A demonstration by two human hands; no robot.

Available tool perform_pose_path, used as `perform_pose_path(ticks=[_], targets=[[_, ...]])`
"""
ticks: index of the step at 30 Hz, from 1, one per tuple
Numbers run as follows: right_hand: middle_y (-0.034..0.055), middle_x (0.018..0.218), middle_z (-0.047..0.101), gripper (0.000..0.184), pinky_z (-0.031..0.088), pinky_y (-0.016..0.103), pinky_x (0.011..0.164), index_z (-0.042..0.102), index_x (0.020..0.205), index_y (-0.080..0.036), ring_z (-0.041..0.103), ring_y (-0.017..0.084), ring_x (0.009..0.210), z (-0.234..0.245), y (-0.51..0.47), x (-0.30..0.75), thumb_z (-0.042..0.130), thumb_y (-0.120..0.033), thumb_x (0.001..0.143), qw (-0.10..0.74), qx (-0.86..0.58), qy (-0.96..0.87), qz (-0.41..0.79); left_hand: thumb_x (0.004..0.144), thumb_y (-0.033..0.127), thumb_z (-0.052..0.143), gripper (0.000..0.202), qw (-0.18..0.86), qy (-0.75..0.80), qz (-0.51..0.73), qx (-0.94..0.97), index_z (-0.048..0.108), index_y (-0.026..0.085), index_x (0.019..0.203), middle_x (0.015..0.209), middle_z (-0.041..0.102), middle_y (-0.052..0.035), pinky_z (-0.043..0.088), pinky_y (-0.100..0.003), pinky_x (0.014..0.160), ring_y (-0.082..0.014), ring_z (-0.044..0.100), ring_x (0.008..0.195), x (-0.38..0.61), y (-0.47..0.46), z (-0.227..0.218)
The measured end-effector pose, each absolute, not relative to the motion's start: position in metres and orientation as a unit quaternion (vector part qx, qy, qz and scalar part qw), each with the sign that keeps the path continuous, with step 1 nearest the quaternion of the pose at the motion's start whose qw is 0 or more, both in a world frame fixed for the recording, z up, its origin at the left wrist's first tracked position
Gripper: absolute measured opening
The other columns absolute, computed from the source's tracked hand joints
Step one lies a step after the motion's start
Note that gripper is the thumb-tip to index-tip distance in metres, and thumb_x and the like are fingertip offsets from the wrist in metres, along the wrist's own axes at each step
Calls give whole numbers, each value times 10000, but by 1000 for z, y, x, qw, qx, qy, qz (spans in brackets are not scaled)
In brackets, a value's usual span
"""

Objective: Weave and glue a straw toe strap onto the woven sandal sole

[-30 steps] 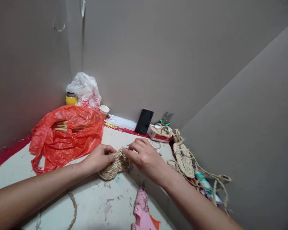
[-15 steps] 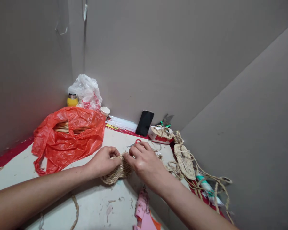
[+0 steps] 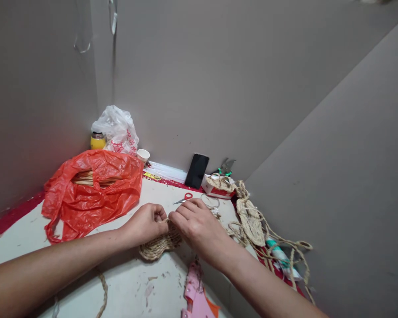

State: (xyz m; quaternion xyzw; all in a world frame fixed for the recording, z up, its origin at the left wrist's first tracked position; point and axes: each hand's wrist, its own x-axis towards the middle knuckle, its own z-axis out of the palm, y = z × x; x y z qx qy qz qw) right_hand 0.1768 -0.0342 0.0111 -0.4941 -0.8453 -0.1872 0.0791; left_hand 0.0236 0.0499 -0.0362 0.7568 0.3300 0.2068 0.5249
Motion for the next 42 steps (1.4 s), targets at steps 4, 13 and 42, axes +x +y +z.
perform_pose_path(ticks=[4, 13, 42], targets=[[39, 718, 647, 152, 339, 345, 765, 587, 758, -169, 495, 185, 677, 9, -33, 179, 558, -70, 869, 94, -500, -842, -179, 626, 193, 535, 43, 512, 317, 219, 768, 497, 175, 631, 568, 468, 52, 293, -217, 510, -113, 412, 566, 25, 51, -35], [32, 806, 693, 34, 412, 331, 790, 616, 908, -190, 585, 188, 790, 29, -46, 184, 587, -188, 891, 154, -518, -834, -113, 709, 220, 534, 101, 510, 287, 263, 767, 468, 183, 642, 593, 432, 58, 316, -224, 552, -116, 406, 592, 25, 47, -30], [52, 836, 587, 161, 447, 375, 721, 520, 885, -209, 535, 226, 811, 5, -58, 171, 539, -59, 828, 459, -515, -705, -165, 802, 235, 554, 67, 454, 250, 450, 727, 572, 170, 799, 734, 558, 0, 424, -237, 646, -124, 501, 669, 3, 33, -25]])
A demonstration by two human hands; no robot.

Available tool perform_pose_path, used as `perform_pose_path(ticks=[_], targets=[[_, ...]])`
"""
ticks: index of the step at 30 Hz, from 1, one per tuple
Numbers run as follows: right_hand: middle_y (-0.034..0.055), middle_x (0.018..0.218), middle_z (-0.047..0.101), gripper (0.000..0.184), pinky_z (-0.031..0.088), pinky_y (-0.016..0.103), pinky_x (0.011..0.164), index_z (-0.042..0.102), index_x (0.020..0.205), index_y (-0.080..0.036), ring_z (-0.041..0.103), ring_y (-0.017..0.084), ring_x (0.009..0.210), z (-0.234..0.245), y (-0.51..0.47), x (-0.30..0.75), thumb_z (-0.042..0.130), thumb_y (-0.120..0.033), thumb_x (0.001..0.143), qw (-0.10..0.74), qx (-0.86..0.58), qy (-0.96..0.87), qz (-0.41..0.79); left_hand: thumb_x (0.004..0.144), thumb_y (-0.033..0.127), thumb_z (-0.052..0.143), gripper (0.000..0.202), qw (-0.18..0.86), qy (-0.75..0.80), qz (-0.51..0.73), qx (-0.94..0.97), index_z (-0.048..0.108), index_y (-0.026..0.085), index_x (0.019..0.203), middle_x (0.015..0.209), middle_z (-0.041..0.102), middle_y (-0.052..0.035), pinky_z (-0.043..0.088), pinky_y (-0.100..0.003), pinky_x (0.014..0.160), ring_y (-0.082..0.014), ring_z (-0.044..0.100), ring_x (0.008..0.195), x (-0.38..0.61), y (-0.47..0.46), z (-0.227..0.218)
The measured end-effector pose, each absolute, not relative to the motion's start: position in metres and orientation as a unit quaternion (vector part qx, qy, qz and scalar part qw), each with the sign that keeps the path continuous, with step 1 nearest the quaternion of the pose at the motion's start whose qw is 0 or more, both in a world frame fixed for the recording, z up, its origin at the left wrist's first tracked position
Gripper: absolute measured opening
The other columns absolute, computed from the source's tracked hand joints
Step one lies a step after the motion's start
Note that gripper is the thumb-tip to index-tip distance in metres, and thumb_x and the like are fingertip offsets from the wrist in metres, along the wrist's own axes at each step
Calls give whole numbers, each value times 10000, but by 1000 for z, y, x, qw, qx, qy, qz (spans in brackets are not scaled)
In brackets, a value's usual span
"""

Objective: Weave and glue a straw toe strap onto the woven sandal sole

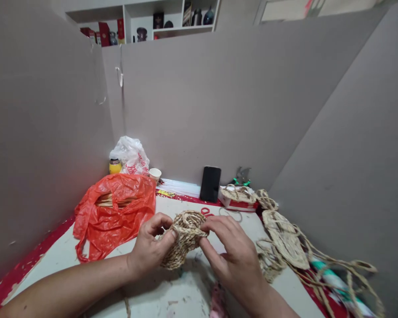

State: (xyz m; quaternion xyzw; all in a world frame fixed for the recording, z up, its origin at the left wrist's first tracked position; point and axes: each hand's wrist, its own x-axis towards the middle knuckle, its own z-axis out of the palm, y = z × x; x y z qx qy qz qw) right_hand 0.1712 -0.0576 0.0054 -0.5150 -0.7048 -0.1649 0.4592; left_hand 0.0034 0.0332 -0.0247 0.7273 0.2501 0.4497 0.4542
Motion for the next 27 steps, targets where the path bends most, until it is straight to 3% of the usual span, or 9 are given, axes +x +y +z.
perform_pose_path(ticks=[6, 20, 27], targets=[[41, 808, 565, 227, 434, 334, 684, 484, 936, -203, 522, 201, 767, -9, -59, 169, 504, -10, 817, 496, -518, -677, -164, 838, 268, 556, 105, 456, 243, 437, 736, 581, 170, 807, 738, 568, -5, 438, -238, 647, -130, 526, 674, 2, 28, -31], [-6, 707, 509, 216, 387, 278, 598, 452, 793, -228, 482, 165, 662, -6, -62, 175, 506, -19, 793, 508, -494, -696, -121, 790, 339, 634, 180, 567, 259, 409, 667, 567, 173, 765, 716, 565, 4, 425, -215, 605, -122, 511, 649, 7, 20, -26], [-24, 683, 584, 124, 409, 255, 581, 583, 754, -207, 534, 145, 640, 16, -67, 185, 615, -87, 755, 437, -544, -716, 43, 793, 303, 626, 157, 561, 256, 390, 684, 568, 160, 769, 708, 548, 14, 404, -205, 588, -107, 484, 637, 6, 26, -25]])
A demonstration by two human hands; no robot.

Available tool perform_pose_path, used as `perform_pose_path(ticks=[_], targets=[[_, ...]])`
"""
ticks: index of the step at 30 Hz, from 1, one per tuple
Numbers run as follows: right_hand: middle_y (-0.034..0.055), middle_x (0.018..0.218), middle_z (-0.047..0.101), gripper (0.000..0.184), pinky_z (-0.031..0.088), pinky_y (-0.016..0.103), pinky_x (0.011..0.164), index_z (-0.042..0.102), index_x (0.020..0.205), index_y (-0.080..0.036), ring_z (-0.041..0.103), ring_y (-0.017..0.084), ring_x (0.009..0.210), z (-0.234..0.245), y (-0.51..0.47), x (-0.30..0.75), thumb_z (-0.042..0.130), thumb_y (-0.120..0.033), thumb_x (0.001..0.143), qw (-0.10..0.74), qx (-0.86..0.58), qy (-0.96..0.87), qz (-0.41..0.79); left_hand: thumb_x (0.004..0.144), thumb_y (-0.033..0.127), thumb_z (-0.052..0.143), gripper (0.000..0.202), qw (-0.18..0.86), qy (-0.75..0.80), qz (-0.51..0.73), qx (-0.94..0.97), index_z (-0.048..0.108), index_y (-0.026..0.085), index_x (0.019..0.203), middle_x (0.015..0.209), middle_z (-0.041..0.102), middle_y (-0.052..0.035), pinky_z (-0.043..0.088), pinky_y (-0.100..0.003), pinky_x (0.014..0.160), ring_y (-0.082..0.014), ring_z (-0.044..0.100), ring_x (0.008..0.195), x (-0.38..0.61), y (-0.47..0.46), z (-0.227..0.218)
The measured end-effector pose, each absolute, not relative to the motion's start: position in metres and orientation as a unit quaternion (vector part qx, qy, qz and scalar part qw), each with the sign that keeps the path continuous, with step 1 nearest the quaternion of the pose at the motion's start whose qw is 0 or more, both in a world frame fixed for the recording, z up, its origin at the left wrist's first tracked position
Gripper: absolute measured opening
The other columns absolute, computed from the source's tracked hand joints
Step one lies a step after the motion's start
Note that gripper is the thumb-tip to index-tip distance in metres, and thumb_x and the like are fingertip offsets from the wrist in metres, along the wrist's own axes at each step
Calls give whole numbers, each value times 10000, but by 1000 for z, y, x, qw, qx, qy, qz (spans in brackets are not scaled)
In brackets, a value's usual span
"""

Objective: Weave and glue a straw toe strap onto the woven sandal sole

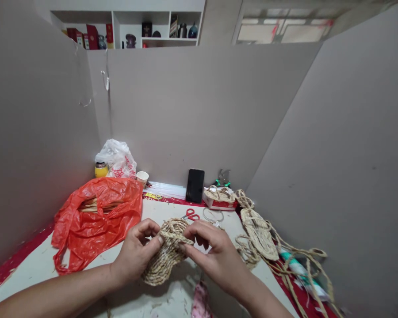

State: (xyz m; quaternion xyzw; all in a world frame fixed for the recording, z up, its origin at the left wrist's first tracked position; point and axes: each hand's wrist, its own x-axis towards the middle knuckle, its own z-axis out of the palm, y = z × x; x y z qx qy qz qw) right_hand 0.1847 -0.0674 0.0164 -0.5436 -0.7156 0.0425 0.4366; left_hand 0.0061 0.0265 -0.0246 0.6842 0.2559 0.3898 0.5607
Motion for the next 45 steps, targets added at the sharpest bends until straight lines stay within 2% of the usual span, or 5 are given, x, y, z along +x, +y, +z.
perform_pose_path(ticks=[14, 24, 29, 34, 45], targets=[[19, 1023, 722, 339, 534, 333, 775, 636, 1082, -279, 659, 173, 899, 21, -74, 202, 593, -57, 830, 368, -536, -751, 109, 764, 275, 611, 125, 560, 266, 360, 698, 560, 160, 757, 676, 535, 20, 385, -213, 577, -106, 468, 612, 8, 29, -20], [-25, 861, 711, 308, 493, 247, 629, 633, 1008, -252, 639, 132, 733, 25, -76, 195, 621, -38, 787, 390, -542, -719, 192, 785, 261, 595, 112, 558, 253, 353, 707, 561, 156, 766, 692, 539, 12, 396, -227, 610, -116, 476, 645, 7, 28, -22], [-4, 802, 722, 114, 473, 252, 598, 686, 922, -226, 632, 152, 704, 33, -79, 194, 594, -212, 856, 382, -562, -697, 229, 789, 245, 572, 92, 530, 244, 359, 729, 572, 155, 771, 728, 562, -4, 419, -238, 617, -135, 511, 675, 5, 26, -20], [10, 765, 685, 296, 443, 250, 637, 681, 784, -191, 603, 144, 698, 36, -77, 189, 493, -354, 945, 360, -552, -712, 241, 800, 212, 548, 82, 469, 245, 358, 770, 577, 152, 752, 724, 559, 0, 420, -233, 622, -134, 520, 684, 4, 25, -21], [-6, 716, 611, 177, 395, 238, 620, 662, 759, -177, 534, 127, 672, 28, -71, 182, 584, -294, 866, 413, -565, -613, 367, 815, 203, 541, 75, 422, 237, 356, 800, 575, 153, 772, 718, 550, 10, 417, -224, 618, -124, 523, 671, 3, 27, -23]])
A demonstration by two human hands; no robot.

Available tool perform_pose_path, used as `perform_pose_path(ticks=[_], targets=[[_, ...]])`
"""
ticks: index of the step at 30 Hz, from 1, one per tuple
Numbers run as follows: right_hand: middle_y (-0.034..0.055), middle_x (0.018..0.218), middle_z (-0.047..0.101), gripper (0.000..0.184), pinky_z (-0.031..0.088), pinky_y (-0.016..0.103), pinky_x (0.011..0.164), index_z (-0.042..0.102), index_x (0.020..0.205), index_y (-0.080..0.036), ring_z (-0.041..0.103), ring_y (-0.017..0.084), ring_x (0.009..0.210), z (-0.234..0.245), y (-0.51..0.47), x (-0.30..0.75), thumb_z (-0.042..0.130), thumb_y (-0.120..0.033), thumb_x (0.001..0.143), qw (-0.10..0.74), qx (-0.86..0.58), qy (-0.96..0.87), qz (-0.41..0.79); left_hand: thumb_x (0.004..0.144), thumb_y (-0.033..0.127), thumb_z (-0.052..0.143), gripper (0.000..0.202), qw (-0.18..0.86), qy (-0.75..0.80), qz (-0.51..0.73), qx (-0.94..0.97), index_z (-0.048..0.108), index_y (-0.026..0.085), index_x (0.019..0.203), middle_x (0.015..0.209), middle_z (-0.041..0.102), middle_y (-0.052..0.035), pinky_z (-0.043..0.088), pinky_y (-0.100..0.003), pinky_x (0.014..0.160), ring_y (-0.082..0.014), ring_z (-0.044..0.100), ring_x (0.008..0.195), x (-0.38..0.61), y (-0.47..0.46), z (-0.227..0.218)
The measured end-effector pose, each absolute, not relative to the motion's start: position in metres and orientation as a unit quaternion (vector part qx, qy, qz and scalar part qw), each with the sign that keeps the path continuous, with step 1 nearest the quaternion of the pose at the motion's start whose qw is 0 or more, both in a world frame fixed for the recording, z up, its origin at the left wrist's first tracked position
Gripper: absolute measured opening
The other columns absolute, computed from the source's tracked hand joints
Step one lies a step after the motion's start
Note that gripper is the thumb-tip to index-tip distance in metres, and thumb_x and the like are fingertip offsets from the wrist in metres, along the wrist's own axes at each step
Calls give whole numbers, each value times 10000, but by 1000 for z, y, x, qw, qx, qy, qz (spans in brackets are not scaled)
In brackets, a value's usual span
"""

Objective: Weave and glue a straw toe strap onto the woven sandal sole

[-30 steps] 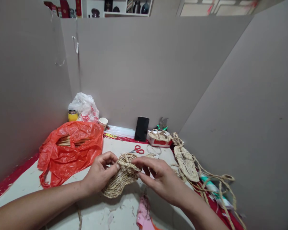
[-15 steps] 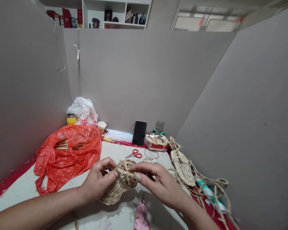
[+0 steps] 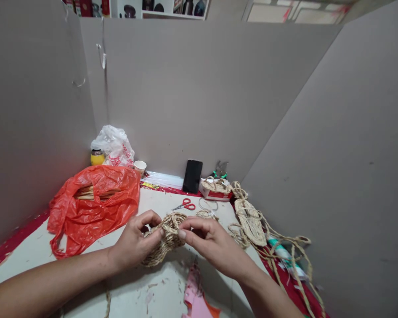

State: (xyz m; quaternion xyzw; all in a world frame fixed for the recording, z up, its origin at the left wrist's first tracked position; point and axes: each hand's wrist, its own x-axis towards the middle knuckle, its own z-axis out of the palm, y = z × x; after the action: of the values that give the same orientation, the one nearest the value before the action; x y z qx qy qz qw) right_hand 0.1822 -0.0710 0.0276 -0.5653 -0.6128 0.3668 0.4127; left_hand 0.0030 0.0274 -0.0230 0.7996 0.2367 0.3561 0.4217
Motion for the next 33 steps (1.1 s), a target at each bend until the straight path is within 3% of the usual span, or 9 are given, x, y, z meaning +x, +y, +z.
perform_pose_path(ticks=[6, 10, 15, 24, 33], targets=[[-68, 570, 498, 179, 231, 197, 425, 618, 736, -175, 344, 47, 432, 23, -68, 183, 662, -345, 771, 465, -566, -508, 454, 808, 188, 532, 70, 401, 233, 364, 808, 571, 157, 759, 711, 557, 10, 422, -225, 617, -125, 529, 670, 4, 27, -21], [-62, 536, 504, 233, 245, 193, 421, 627, 769, -170, 420, 58, 425, 20, -68, 189, 662, -400, 766, 465, -557, -492, 481, 810, 184, 528, 74, 396, 234, 365, 810, 571, 157, 756, 713, 559, 10, 425, -224, 615, -124, 532, 671, 5, 28, -21], [-48, 529, 564, 165, 296, 189, 441, 671, 804, -171, 469, 66, 445, 23, -70, 194, 723, -275, 687, 456, -557, -472, 510, 811, 202, 553, 75, 416, 237, 362, 800, 581, 154, 761, 718, 566, 10, 428, -220, 610, -121, 535, 672, 5, 28, -23], [-57, 502, 581, 209, 304, 177, 437, 716, 801, -167, 474, 53, 426, 27, -71, 195, 782, -223, 611, 452, -553, -455, 532, 801, 216, 559, 73, 453, 244, 355, 781, 580, 155, 766, 725, 566, 4, 429, -225, 602, -125, 533, 664, 5, 27, -21], [-47, 494, 605, 240, 303, 174, 404, 727, 769, -157, 480, 49, 391, 22, -68, 197, 834, -267, 584, 474, -538, -438, 542, 795, 261, 588, 114, 514, 235, 349, 747, 569, 153, 765, 718, 551, 7, 422, -218, 604, -118, 516, 659, 6, 26, -21]])
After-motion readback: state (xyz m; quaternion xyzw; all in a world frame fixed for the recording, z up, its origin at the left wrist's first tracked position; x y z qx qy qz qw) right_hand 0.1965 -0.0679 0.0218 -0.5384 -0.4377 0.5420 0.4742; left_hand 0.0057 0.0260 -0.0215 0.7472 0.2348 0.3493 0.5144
